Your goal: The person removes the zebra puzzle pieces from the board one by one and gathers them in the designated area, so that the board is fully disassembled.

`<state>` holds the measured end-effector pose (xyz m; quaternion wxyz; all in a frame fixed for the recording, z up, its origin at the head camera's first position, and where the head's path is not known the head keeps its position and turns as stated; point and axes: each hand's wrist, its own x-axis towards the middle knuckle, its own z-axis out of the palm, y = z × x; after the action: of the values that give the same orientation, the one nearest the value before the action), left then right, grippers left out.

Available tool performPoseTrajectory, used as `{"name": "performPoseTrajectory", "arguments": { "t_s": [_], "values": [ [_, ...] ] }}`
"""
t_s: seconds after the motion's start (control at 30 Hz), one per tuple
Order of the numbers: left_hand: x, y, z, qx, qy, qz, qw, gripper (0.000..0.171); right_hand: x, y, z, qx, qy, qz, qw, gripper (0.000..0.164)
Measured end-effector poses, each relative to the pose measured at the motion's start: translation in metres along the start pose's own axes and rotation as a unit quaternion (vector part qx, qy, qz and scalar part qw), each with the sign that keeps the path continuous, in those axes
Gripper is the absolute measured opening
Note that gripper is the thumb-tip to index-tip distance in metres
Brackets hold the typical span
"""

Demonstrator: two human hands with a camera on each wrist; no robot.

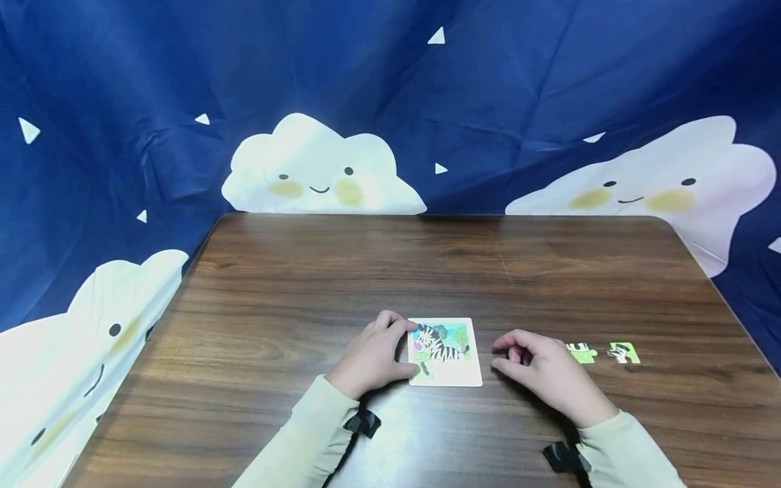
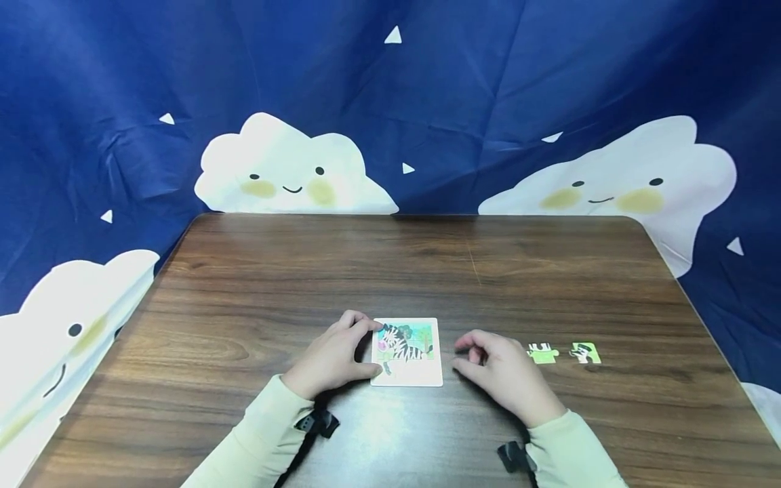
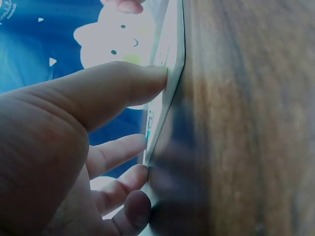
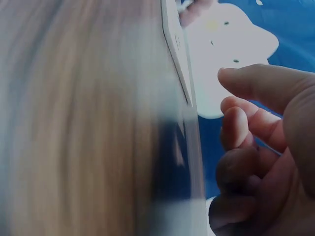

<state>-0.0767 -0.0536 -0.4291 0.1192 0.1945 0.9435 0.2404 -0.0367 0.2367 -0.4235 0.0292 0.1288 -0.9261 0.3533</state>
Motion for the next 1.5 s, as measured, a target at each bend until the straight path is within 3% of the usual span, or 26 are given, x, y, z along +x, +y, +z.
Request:
{"name": "performPoseTrajectory", "arguments": {
  "t_s": [0.3, 0.43, 0.7, 1.03, 1.5],
  "values": [
    [0.001, -0.001, 0.002, -0.008, 0.003, 0.011, 0.9999, 0.066, -0.018, 0.036, -0.029, -0.035, 0.046, -0.002, 0.998, 0.020],
    [0.000, -0.002, 0.002, -0.006, 0.006, 0.012, 0.9999, 0.066, -0.024, 0.051, -0.043, -0.045, 0.050, 0.019, 0.998, 0.021],
    [-0.001, -0.005, 0.003, 0.024, 0.003, 0.024, 0.9994, 0.067, -0.034, 0.068, -0.061, -0.096, 0.022, 0.083, 0.992, 0.026],
    [-0.002, -0.006, 0.000, 0.029, 0.010, 0.036, 0.9989, 0.067, -0.035, 0.071, -0.070, -0.123, -0.039, 0.150, 0.980, 0.032],
    [-0.001, -0.007, 0.001, 0.033, 0.007, 0.036, 0.9988, 0.067, -0.035, 0.067, -0.062, -0.120, 0.002, 0.109, 0.987, 0.024]
  ]
}}
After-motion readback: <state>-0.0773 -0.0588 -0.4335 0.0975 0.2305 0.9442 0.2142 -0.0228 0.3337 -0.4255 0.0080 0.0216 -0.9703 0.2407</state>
